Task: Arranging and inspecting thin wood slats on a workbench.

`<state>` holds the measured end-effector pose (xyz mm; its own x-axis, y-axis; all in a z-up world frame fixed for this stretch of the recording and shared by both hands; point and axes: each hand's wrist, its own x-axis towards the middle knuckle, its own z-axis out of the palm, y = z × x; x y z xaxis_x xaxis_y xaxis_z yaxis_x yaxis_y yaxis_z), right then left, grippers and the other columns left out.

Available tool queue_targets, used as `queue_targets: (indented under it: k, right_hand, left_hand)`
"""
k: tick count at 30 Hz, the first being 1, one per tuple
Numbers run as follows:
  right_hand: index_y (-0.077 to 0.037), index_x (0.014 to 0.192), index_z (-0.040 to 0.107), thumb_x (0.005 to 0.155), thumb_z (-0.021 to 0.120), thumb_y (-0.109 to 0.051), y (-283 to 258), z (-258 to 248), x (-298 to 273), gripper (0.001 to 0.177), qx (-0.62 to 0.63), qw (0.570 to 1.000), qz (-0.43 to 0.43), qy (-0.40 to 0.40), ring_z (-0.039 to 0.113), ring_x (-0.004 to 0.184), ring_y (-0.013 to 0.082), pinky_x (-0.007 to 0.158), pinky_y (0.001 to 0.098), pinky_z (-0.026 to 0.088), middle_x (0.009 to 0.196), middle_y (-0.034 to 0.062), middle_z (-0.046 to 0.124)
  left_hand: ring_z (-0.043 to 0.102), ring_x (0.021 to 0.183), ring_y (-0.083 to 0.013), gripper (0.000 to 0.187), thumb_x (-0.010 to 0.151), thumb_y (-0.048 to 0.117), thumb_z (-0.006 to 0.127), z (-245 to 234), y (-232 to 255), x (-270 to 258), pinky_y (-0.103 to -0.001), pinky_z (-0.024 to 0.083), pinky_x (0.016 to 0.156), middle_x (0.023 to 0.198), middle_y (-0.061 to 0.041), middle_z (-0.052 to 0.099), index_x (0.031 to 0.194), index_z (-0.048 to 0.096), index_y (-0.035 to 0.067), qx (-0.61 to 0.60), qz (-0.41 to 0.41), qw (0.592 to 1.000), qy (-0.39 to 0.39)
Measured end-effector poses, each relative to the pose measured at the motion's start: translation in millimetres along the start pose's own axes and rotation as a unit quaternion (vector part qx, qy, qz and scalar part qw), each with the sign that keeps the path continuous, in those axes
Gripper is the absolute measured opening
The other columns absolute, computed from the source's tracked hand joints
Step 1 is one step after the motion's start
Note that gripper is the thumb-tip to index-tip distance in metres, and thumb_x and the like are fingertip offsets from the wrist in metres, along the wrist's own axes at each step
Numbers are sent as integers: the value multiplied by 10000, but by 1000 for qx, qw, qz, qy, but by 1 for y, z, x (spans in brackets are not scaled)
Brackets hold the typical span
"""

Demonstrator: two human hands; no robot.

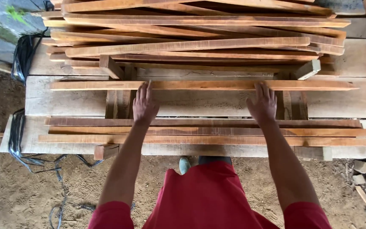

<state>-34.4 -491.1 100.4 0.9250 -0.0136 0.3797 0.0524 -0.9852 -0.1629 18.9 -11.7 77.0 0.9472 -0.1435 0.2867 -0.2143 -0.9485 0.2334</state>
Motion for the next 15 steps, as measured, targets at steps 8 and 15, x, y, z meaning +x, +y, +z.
queue_targets:
  k: [8, 15]
  right_hand:
    - [-303, 1146, 662, 829, 809, -478, 60, 48, 48, 391, -163, 980, -59, -93, 572, 1113, 231, 981, 441, 465, 1163, -52, 544]
    - [-148, 1074, 687, 763, 892, -336, 30, 2, -9, 417, -115, 987, -113, -23, 599, 1138, 280, 935, 419, 515, 1206, 35, 571]
  left_hand:
    - [448, 1232, -212, 483, 786, 389, 853, 32, -32, 55, -490, 456, 915, 1211, 6, 440, 1168, 582, 273, 148, 56, 987, -28]
    - [672, 1028, -154, 404, 799, 373, 841, -18, -21, -5, -421, 467, 1029, 992, 51, 655, 1115, 629, 237, 121, 153, 981, 25]
